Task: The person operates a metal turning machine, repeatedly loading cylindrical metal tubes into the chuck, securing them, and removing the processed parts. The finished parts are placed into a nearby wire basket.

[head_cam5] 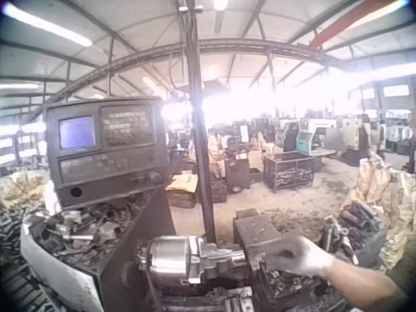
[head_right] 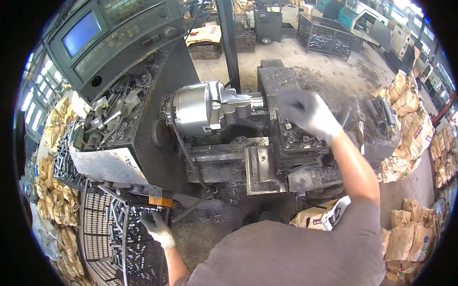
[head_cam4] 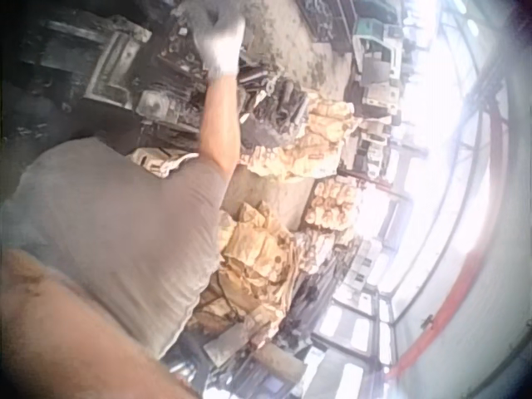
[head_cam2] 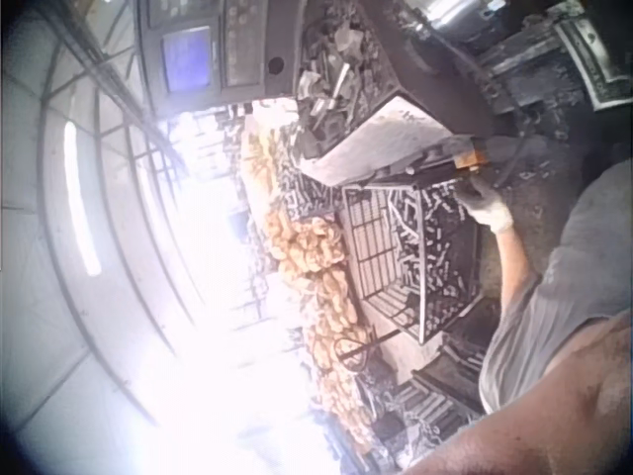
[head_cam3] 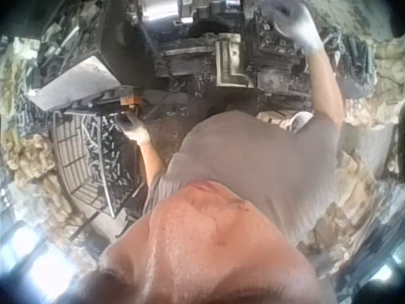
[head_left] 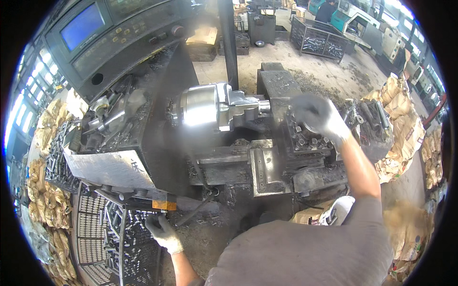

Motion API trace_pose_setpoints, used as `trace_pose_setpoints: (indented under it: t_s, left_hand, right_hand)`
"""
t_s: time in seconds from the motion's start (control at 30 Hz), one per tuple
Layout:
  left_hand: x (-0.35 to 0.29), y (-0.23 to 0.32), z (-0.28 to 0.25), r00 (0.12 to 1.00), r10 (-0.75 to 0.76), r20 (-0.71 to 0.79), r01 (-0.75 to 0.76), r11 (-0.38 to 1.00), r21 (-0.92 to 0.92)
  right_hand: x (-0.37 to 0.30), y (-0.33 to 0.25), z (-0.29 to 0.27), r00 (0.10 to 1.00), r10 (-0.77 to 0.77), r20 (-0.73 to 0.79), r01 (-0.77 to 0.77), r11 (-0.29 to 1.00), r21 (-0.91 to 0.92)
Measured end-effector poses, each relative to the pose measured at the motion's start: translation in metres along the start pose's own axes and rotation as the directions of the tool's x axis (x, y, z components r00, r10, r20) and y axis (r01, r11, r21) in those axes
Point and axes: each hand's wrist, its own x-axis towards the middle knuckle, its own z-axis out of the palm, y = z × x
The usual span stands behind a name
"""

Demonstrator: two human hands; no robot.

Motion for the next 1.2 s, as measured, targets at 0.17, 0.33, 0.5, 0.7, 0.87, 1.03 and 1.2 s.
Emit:
trace_pose_setpoints:
  t_s: [0.17, 0.33, 0.5, 0.7, 0.87, 1.03, 1.2]
  left_hand:
    - [0.058, 0.15, 0.057, 0.682, 0.729, -0.057, -0.731, 0.682, -0.029]
    - [0.162, 0.289, 0.177, 0.504, 0.857, 0.108, -0.861, 0.487, 0.148]
    - [0.248, 0.363, 0.245, 0.75, 0.572, 0.332, -0.66, 0.623, 0.419]
    - [0.282, 0.346, 0.259, 0.776, 0.561, 0.288, -0.624, 0.613, 0.485]
    - [0.107, 0.306, 0.186, 0.616, 0.787, 0.035, -0.781, 0.616, -0.105]
    - [-0.066, 0.093, 0.049, 0.828, 0.131, 0.546, -0.09, 0.991, -0.101]
    - [-0.321, -0.19, -0.147, 0.666, -0.721, -0.192, 0.744, 0.662, 0.092]
  right_hand:
    - [-0.102, -0.014, 0.034, 0.99, 0.036, 0.14, -0.053, 0.992, 0.117]
    - [-0.164, 0.042, 0.069, 0.945, 0.29, 0.15, -0.317, 0.925, 0.208]
    - [-0.214, 0.068, 0.068, 0.887, 0.419, 0.193, -0.461, 0.819, 0.341]
    - [-0.225, 0.084, 0.065, 0.789, 0.528, 0.314, -0.608, 0.746, 0.273]
    - [-0.213, 0.104, 0.094, 0.826, 0.421, 0.375, -0.539, 0.785, 0.306]
    - [-0.18, 0.081, 0.165, 0.752, 0.097, 0.652, -0.288, 0.938, 0.193]
    - [-0.19, 0.014, 0.265, 0.374, -0.027, 0.927, -0.316, 0.936, 0.155]
